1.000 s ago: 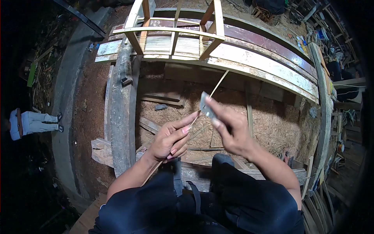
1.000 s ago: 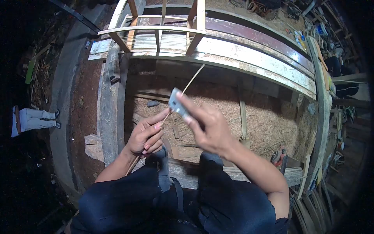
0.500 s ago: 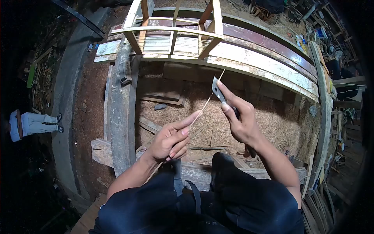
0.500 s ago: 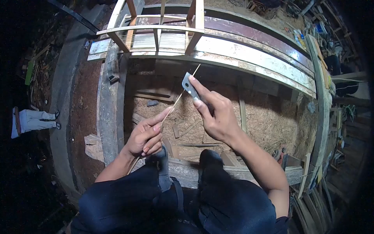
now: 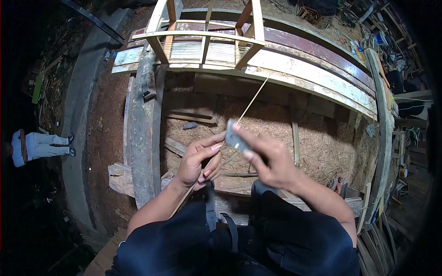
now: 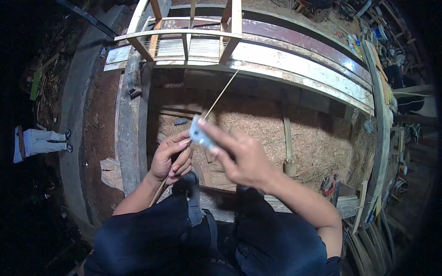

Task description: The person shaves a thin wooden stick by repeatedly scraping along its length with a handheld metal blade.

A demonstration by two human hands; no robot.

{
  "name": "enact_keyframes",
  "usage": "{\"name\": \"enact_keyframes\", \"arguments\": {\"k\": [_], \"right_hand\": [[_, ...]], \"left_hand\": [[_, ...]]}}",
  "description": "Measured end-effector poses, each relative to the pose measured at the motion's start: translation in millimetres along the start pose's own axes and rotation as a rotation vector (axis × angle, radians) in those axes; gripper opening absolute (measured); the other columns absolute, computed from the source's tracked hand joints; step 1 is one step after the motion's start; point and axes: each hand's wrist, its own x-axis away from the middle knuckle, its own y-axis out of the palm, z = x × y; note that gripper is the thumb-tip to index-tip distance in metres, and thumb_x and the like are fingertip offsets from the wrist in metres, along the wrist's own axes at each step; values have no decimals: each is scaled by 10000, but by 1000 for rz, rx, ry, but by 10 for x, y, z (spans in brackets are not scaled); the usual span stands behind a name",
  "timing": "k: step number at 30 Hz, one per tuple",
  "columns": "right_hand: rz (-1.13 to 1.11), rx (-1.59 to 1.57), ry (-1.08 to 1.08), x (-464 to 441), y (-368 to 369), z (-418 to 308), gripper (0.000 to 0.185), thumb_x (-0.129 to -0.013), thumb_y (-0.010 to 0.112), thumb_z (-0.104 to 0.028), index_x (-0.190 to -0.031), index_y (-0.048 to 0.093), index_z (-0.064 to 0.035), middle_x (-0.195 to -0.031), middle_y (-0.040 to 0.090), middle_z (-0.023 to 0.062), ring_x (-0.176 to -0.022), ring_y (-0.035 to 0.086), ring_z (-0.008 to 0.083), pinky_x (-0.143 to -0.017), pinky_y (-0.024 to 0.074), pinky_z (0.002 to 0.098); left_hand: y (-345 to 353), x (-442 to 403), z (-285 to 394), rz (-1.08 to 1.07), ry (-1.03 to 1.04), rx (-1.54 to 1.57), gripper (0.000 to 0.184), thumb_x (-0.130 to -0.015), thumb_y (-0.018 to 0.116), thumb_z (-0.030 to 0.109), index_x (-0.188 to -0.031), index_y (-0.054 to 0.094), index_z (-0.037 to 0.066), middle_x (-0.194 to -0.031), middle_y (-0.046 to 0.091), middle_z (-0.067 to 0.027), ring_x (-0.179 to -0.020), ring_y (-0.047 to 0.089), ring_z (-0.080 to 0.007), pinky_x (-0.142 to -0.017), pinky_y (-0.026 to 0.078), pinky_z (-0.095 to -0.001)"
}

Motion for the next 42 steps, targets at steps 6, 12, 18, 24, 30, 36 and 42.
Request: {"name": "enact_keyframes", "arguments": {"k": [6, 12, 18, 24, 30, 36, 42], "right_hand": [[160, -232, -22, -140, -112, -44, 584, -979, 664, -146, -1534, 505, -64, -1139, 646, 193, -969, 639, 272, -874, 504, 397], [262, -346, 34, -175, -179, 44, 554, -996, 664, -131, -1508, 504, 8, -1322, 631, 191, -1203, 613, 246, -1056, 450, 361], [350, -72, 126, -224, -353, 158, 557, -989, 672, -141, -1524, 526, -83, -985, 665, 137, -848, 623, 203, -799, 510, 334], [215, -80, -109, -14, 72, -67, 606, -963, 678, -121, -1538, 536, -250, -819, 599, 151, -655, 612, 260, -609, 522, 403], [246, 74, -58, -87, 72, 70, 555, -983, 678, -242, -1519, 552, -311, -815, 547, 132, -571, 571, 267, -534, 520, 413], [-43, 23, -101, 74, 166, -134, 551, -984, 664, -203, -1520, 549, -253, -809, 560, 147, -560, 570, 294, -540, 521, 431], [-43, 37, -83, 60, 114, -159, 546, -992, 652, -196, -1525, 546, -251, -816, 568, 149, -559, 569, 277, -544, 520, 429]], "left_hand": [[-93, -24, 1, 68, -50, -296, 319, -1100, 514, 162, -1336, 623, -22, -565, 531, 2, -378, 382, -40, -389, 307, -190], [-49, -49, -9, -33, -71, -395, 353, -1109, 508, 198, -1389, 589, 0, -601, 540, 13, -434, 405, -29, -430, 326, -181], [19, 2, 31, -26, -91, -367, 358, -1104, 517, 194, -1417, 575, 28, -645, 566, 2, -461, 408, -25, -445, 326, -173], [-2, -51, -50, 97, 9, -277, 350, -1092, 540, 173, -1408, 565, 25, -669, 585, -18, -437, 390, -27, -437, 306, -174], [-11, -6, -118, 84, 41, -209, 335, -1083, 546, 141, -1390, 583, 9, -704, 615, -37, -445, 399, -13, -419, 293, -177], [6, 6, -73, 224, 81, -280, 356, -1092, 524, 130, -1419, 562, -5, -660, 537, -17, -441, 365, -31, -414, 287, -189], [-39, 24, -90, 139, 97, -152, 358, -1094, 523, 129, -1421, 563, -11, -656, 530, -16, -443, 363, -32, -418, 287, -189]]}}
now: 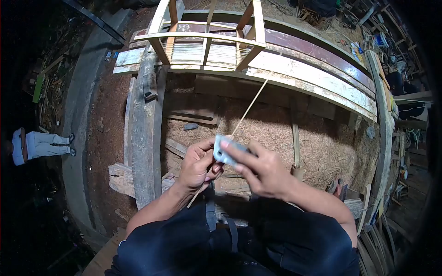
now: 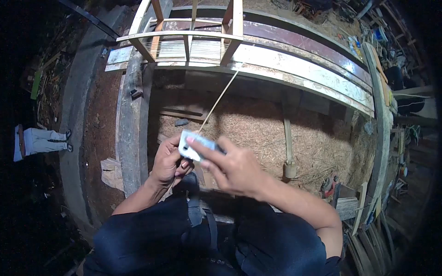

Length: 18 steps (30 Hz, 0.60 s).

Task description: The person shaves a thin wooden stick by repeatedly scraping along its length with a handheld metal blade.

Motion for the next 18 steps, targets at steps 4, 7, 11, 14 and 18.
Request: {"name": "enact_keyframes", "arguments": {"k": [4, 7, 11, 14, 18], "right_hand": [[193, -41, 26, -107, 10, 242, 563, -986, 664, -223, -1532, 538, -280, -811, 557, 134, -557, 570, 261, -536, 527, 421], [90, 8, 28, -55, -18, 123, 554, -993, 652, -221, -1532, 538, -282, -804, 556, 138, -586, 595, 278, -549, 528, 429], [55, -12, 26, -51, -20, 126, 550, -996, 648, -224, -1532, 538, -280, -787, 543, 142, -580, 587, 287, -550, 524, 428], [153, 6, 51, -120, -54, 241, 542, -999, 648, -234, -1528, 543, -290, -790, 541, 139, -574, 589, 282, -552, 528, 424], [-7, 12, -32, -26, 12, 39, 525, -1007, 636, -212, -1522, 552, -264, -792, 556, 147, -576, 585, 289, -544, 524, 411]], "left_hand": [[-20, -36, -11, -5, 18, 14, 335, -1096, 522, 133, -1399, 590, 8, -672, 548, -21, -448, 369, -27, -429, 304, -187], [-31, -28, -13, 4, 2, 7, 336, -1091, 531, 127, -1399, 587, 5, -667, 540, -25, -446, 366, -31, -430, 304, -196], [-22, -29, 9, 24, 3, -21, 343, -1090, 522, 109, -1410, 583, 4, -672, 536, -24, -449, 367, -37, -434, 305, -206], [-9, -34, 23, 10, 13, -22, 348, -1092, 518, 114, -1417, 581, 3, -669, 533, -17, -447, 365, -37, -435, 303, -205], [-60, -37, 14, 1, 22, 3, 354, -1087, 539, 122, -1422, 584, 17, -640, 511, -18, -445, 354, -42, -434, 294, -206]]}}
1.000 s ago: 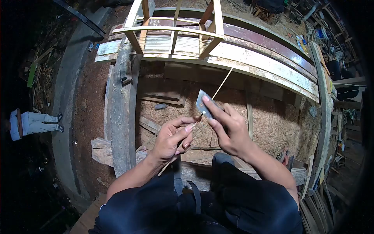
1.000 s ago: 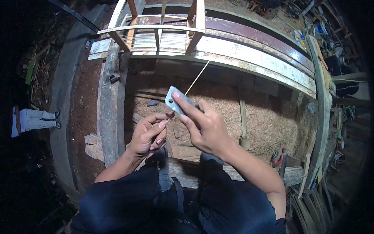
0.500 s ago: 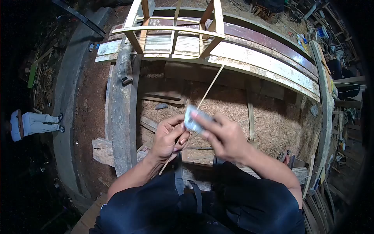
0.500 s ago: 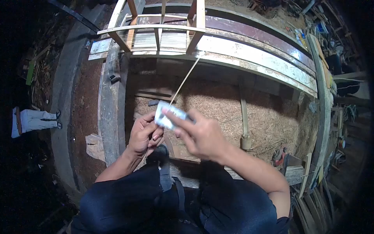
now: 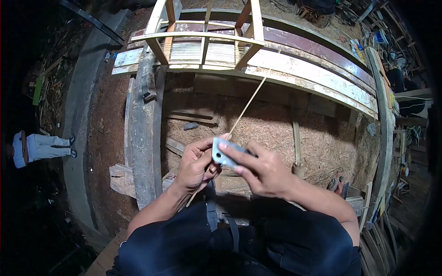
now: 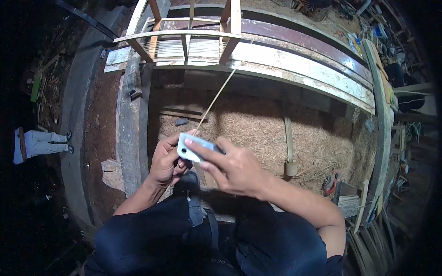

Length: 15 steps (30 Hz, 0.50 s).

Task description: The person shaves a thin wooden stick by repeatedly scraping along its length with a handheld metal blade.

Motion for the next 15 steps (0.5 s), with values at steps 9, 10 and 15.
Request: {"name": "enact_keyframes", "arguments": {"k": [9, 10, 15], "right_hand": [[148, -94, 53, -41, -1, 166, 546, -985, 657, -220, -1519, 558, -265, -801, 555, 143, -559, 550, 280, -538, 506, 409], [160, -102, 71, -54, -18, 207, 547, -983, 662, -228, -1518, 559, -271, -795, 544, 136, -559, 549, 279, -541, 509, 408], [-30, -60, 4, 21, -23, -56, 551, -989, 634, -136, -1532, 540, -155, -761, 512, 115, -636, 518, 232, -617, 463, 410]], "left_hand": [[15, 14, 17, -20, -14, 6, 366, -1070, 546, 84, -1428, 588, 20, -698, 528, -16, -465, 358, -25, -432, 289, -185], [5, 24, 8, -17, -15, 9, 366, -1070, 546, 84, -1428, 588, 20, -698, 528, -16, -465, 358, -25, -432, 289, -185], [47, 32, 22, 18, -39, 13, 371, -1070, 547, 87, -1432, 592, 18, -674, 505, -10, -468, 338, -26, -432, 277, -189]]}}
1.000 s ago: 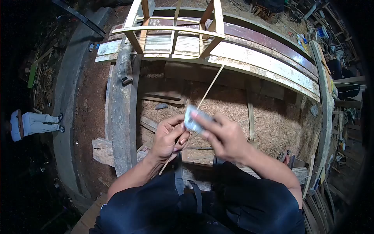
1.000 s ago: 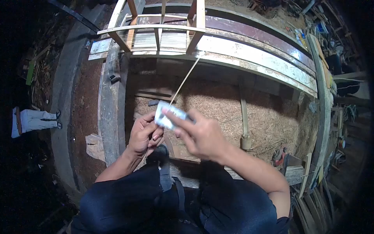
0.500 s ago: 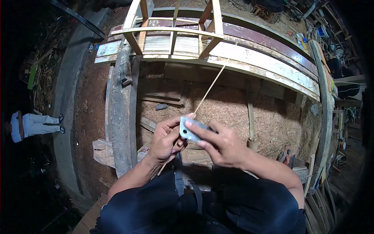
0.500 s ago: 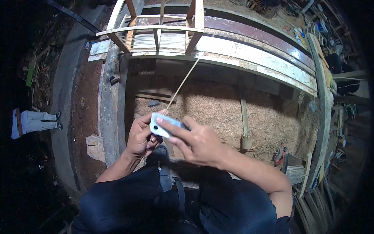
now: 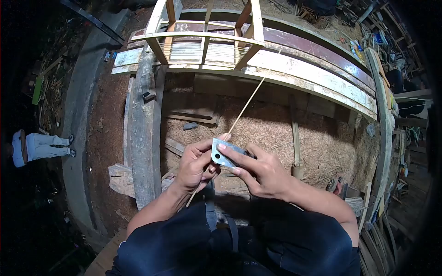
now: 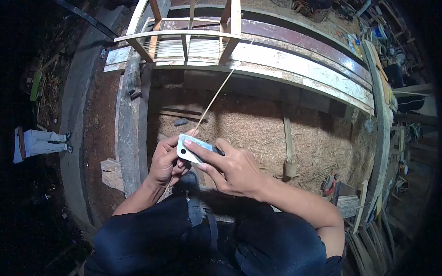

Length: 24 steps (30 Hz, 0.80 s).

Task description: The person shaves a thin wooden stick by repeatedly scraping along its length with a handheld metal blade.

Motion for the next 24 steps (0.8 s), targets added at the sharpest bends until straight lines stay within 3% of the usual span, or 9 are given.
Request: {"name": "enact_keyframes", "arguments": {"k": [4, 7, 8, 12, 16, 20, 23, 24], "right_hand": [[264, 13, 65, -153, -82, 336, 571, -981, 643, -149, -1537, 541, -227, -757, 517, 111, -619, 520, 228, -596, 477, 392], [141, -10, 14, -43, 13, 175, 547, -997, 648, -224, -1530, 539, -277, -854, 605, 164, -559, 565, 262, -550, 540, 420], [-11, 24, 27, 14, -1, 45, 543, -998, 640, -219, -1530, 538, -255, -863, 614, 171, -561, 589, 257, -562, 561, 406], [240, 66, 57, -160, -84, 323, 542, -997, 635, -222, -1529, 539, -262, -846, 605, 166, -622, 661, 267, -587, 593, 385], [28, 27, 73, -12, -40, 47, 540, -995, 639, -220, -1526, 543, -253, -852, 609, 168, -626, 667, 280, -611, 596, 417], [211, 56, 99, -124, -68, 319, 520, -1013, 621, -236, -1526, 545, -277, -857, 609, 183, -611, 642, 266, -577, 578, 402], [141, 5, 128, -95, -68, 181, 515, -1018, 613, -229, -1526, 545, -277, -828, 598, 165, -597, 622, 257, -574, 569, 397], [65, -10, 92, -34, -22, 66, 512, -1022, 602, -218, -1527, 543, -270, -824, 614, 167, -589, 612, 264, -581, 567, 400]], "left_hand": [[2, 28, 0, -3, -3, -2, 381, -1075, 547, 103, -1446, 588, 23, -650, 489, -1, -467, 335, -33, -439, 275, -202], [-7, 22, -5, -27, 26, -8, 392, -1077, 545, 112, -1457, 577, 20, -650, 489, 2, -464, 330, -34, -442, 272, -204], [3, 31, 11, 1, -1, -38, 393, -1078, 540, 109, -1460, 573, 22, -647, 487, 1, -463, 325, -34, -442, 270, -205], [32, 25, 15, -4, 3, -48, 383, -1077, 525, 97, -1447, 583, 16, -635, 486, 0, -458, 321, -30, -437, 269, -206], [6, 25, -11, -2, 12, -57, 378, -1075, 521, 88, -1438, 587, 9, -634, 485, 0, -460, 337, -34, -444, 279, -206], [36, 20, 14, 6, -3, -36, 350, -1073, 523, 82, -1400, 603, -11, -641, 503, -5, -467, 358, -33, -444, 284, -206], [28, 19, 12, 6, -8, -14, 321, -1073, 524, 85, -1354, 629, -28, -643, 512, -6, -465, 361, -33, -438, 279, -206], [4, 24, 3, 14, -17, -42, 353, -1075, 527, 88, -1405, 597, -15, -635, 497, -1, -463, 355, -35, -437, 277, -208]]}}
